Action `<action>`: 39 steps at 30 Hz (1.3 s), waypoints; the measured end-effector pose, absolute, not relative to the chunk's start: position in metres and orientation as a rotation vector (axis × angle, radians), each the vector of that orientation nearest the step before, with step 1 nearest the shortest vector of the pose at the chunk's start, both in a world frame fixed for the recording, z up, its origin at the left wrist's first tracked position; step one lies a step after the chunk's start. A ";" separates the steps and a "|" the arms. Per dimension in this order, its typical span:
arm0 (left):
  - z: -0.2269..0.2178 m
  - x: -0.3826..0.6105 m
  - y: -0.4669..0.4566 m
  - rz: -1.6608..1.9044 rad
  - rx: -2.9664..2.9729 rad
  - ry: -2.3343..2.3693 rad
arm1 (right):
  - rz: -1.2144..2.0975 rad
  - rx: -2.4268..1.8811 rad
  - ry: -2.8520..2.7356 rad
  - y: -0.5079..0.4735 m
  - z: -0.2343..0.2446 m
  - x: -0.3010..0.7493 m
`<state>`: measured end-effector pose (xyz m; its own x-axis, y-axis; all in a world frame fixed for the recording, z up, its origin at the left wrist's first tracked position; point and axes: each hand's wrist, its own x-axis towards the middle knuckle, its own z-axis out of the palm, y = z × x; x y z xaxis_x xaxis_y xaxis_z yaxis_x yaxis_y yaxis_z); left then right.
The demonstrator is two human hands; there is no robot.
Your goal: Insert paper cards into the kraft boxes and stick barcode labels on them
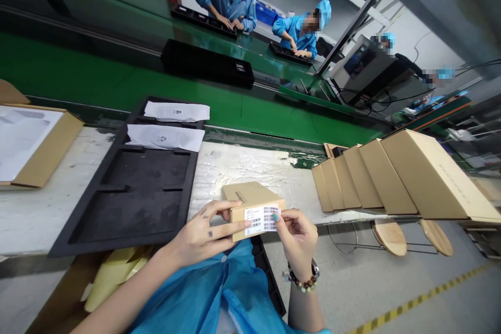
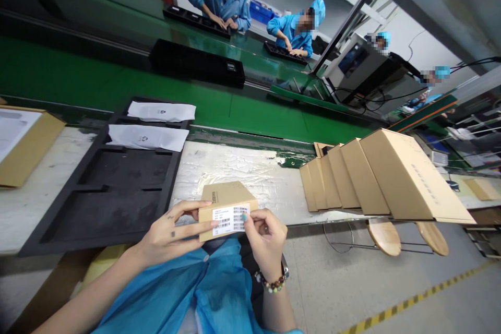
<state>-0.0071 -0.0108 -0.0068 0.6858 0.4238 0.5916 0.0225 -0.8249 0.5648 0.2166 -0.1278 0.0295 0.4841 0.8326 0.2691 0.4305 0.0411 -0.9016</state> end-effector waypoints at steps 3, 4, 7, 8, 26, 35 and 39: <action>-0.003 -0.007 -0.010 1.044 2.381 0.326 | 0.445 -1.592 -1.123 -0.126 0.032 0.216; -0.002 -0.007 -0.010 1.050 2.385 0.324 | 0.446 -1.598 -1.120 -0.126 0.032 0.215; 0.002 -0.006 -0.010 1.053 2.385 0.325 | 0.439 -1.620 -1.115 -0.125 0.033 0.215; 0.003 -0.006 -0.010 1.055 2.384 0.326 | 0.434 -1.623 -1.114 -0.125 0.032 0.214; -0.003 -0.008 -0.011 1.047 2.356 0.308 | 0.429 -1.644 -1.132 -0.125 0.036 0.212; 0.000 -0.007 -0.011 1.067 2.383 0.305 | 0.399 -1.674 -1.157 -0.125 0.041 0.208; 0.001 -0.008 -0.012 1.047 2.374 0.312 | 0.260 -1.741 -1.272 -0.125 0.042 0.204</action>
<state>-0.0081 -0.0117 0.0009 0.6743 0.4042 0.6180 0.0000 -0.8369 0.5473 0.2040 -0.1254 0.0416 0.4407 0.8337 0.3326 0.6359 -0.0284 -0.7713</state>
